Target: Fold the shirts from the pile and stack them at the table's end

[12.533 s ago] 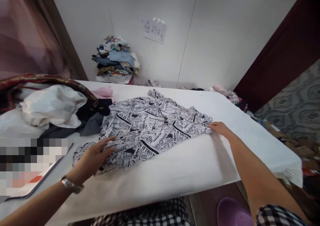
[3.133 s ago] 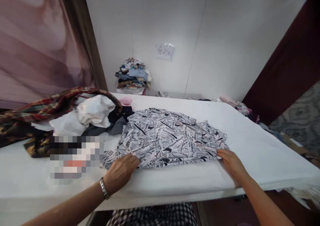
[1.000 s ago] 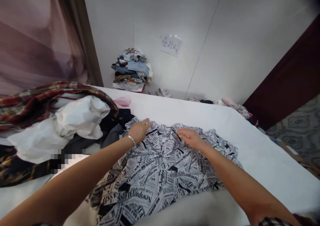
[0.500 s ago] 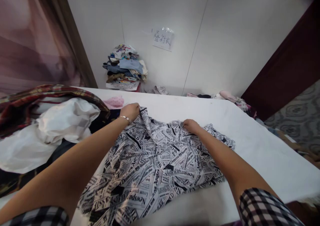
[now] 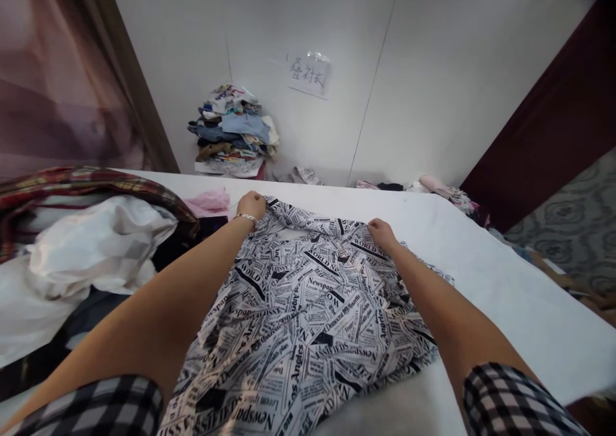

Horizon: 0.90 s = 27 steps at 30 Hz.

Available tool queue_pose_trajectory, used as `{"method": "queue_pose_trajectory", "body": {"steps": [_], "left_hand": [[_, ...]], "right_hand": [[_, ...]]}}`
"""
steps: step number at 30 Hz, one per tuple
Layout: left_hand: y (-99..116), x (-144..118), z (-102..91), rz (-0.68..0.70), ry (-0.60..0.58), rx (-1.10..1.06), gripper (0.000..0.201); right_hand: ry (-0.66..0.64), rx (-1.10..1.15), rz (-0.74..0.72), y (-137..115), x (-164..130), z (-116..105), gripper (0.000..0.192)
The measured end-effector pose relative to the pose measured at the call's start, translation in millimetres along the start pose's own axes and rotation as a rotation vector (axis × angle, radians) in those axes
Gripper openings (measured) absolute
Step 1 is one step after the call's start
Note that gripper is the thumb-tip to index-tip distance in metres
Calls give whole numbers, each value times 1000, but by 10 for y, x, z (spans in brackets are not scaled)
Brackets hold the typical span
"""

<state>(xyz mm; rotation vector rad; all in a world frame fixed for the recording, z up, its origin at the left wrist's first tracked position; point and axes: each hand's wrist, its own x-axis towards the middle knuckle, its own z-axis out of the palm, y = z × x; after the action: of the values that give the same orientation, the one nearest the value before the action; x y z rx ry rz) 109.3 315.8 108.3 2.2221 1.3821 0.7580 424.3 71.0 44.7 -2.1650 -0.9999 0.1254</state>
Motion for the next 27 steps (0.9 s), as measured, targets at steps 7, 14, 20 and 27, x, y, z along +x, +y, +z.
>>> {"method": "queue_pose_trajectory", "body": {"steps": [7,14,20,27], "left_hand": [[576,199,-129,61,96,-85,27],[1309,-332,-125,654,-107,-182,21],[803,-535,-262,629,-109,-198,38],[-259,-825,-171,312,-529,408,61]], "right_hand": [[-141,184,-100,-340,-50,-9,39],[-306,602,-312,-1492,-20,129,72],[-192,955,-6,-1667,247,46,29],[-20,1231,0,-1281,708,-405,28]]}}
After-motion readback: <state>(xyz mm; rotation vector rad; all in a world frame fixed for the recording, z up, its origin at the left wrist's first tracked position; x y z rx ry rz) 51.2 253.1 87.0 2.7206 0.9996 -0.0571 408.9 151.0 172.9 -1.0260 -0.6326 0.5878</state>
